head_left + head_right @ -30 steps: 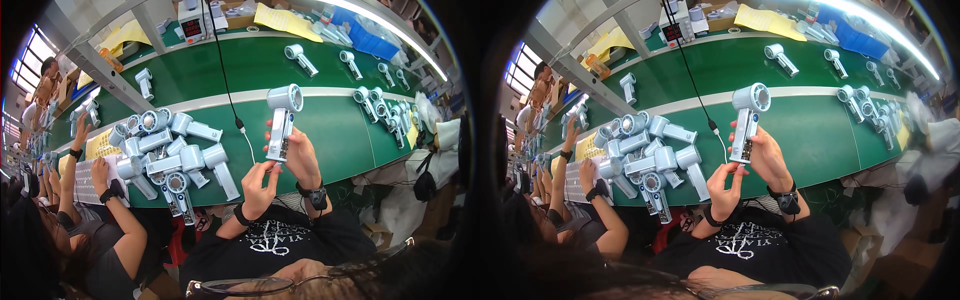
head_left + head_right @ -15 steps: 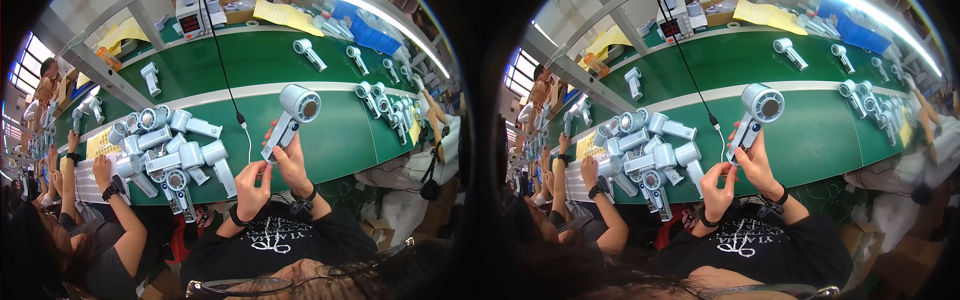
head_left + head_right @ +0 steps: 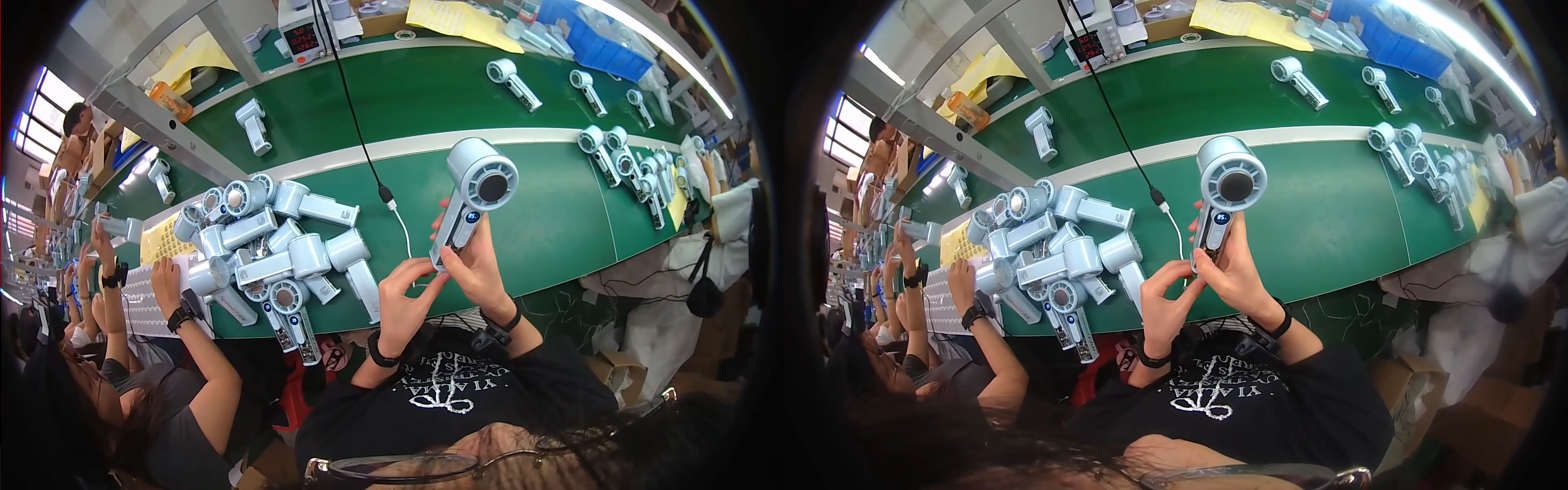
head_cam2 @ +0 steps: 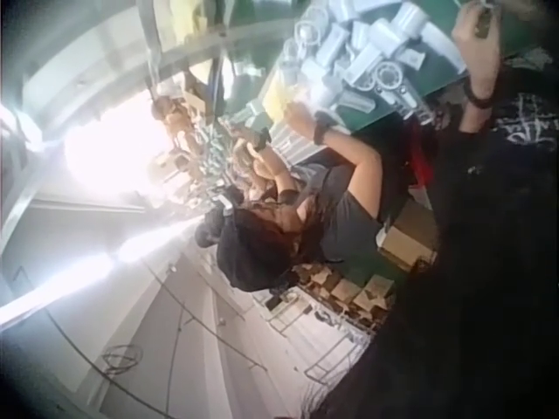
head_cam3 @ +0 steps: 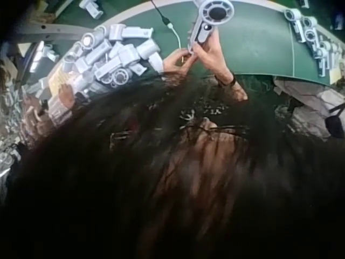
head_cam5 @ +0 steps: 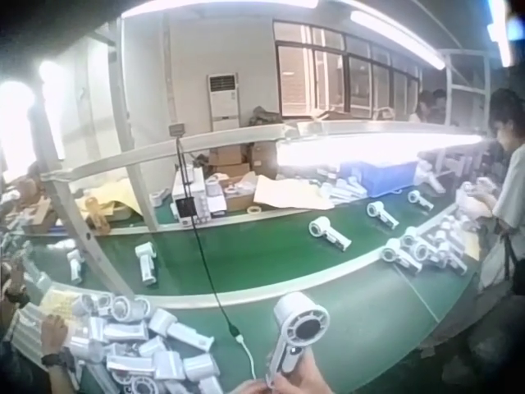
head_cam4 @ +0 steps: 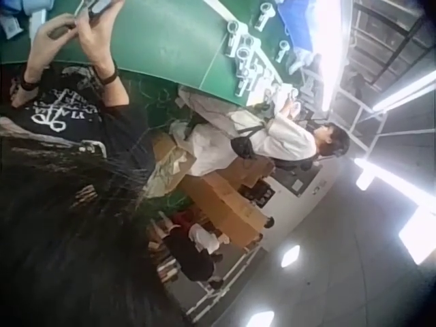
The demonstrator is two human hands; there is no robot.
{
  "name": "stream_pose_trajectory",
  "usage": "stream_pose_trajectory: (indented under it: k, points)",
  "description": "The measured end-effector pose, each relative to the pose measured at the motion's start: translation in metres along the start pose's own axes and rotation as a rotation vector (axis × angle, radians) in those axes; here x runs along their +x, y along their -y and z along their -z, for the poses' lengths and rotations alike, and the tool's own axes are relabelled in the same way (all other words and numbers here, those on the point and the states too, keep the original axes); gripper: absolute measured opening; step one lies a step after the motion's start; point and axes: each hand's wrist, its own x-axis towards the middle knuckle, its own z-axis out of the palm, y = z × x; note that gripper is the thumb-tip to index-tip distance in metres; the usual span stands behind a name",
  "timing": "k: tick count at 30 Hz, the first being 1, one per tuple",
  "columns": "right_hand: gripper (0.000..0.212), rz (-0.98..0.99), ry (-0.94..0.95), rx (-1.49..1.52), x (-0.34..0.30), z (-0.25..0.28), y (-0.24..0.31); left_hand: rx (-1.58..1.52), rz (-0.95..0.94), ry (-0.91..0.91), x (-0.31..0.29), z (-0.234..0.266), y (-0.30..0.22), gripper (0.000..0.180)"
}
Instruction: Inspecting and moving handheld fans along a factory production line.
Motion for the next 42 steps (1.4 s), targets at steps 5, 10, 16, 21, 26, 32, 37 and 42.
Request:
stream_pose_trajectory:
  k: [5,10,16,21,26,32,37,42]
  points:
    - [0.071,-0.011,0.039,-0.015,-0.001,-0.002,0.000,0.000,-0.015,0.005,0.000,0.000,0.004,0.015]
    - [0.071,-0.061,0.077,-0.004,-0.004,-0.001,-0.002,-0.006,0.024,0.044,-0.004,0.002,0.012,0.014]
    - [0.062,-0.044,-0.002,0.021,-0.003,-0.007,0.002,-0.030,0.055,0.051,-0.004,0.002,0.015,0.013]
    - [0.063,-0.058,0.010,0.020,-0.004,-0.006,0.003,-0.097,0.105,0.084,-0.003,0.005,0.011,0.013]
    - [0.076,0.061,0.011,-0.106,0.002,-0.009,0.003,-0.021,0.032,0.018,-0.006,0.001,0.013,0.014]
    - [0.100,0.157,-0.250,0.056,0.013,-0.025,0.016,0.234,-0.199,-0.183,-0.006,-0.010,0.005,0.014]
    - [0.102,0.079,-0.273,0.096,0.035,-0.015,0.023,0.471,-0.316,-0.230,-0.001,-0.010,0.005,0.013]
    - [0.096,0.601,-0.563,-0.154,0.143,0.027,0.028,0.472,-0.257,-0.238,-0.011,0.007,0.009,0.012]
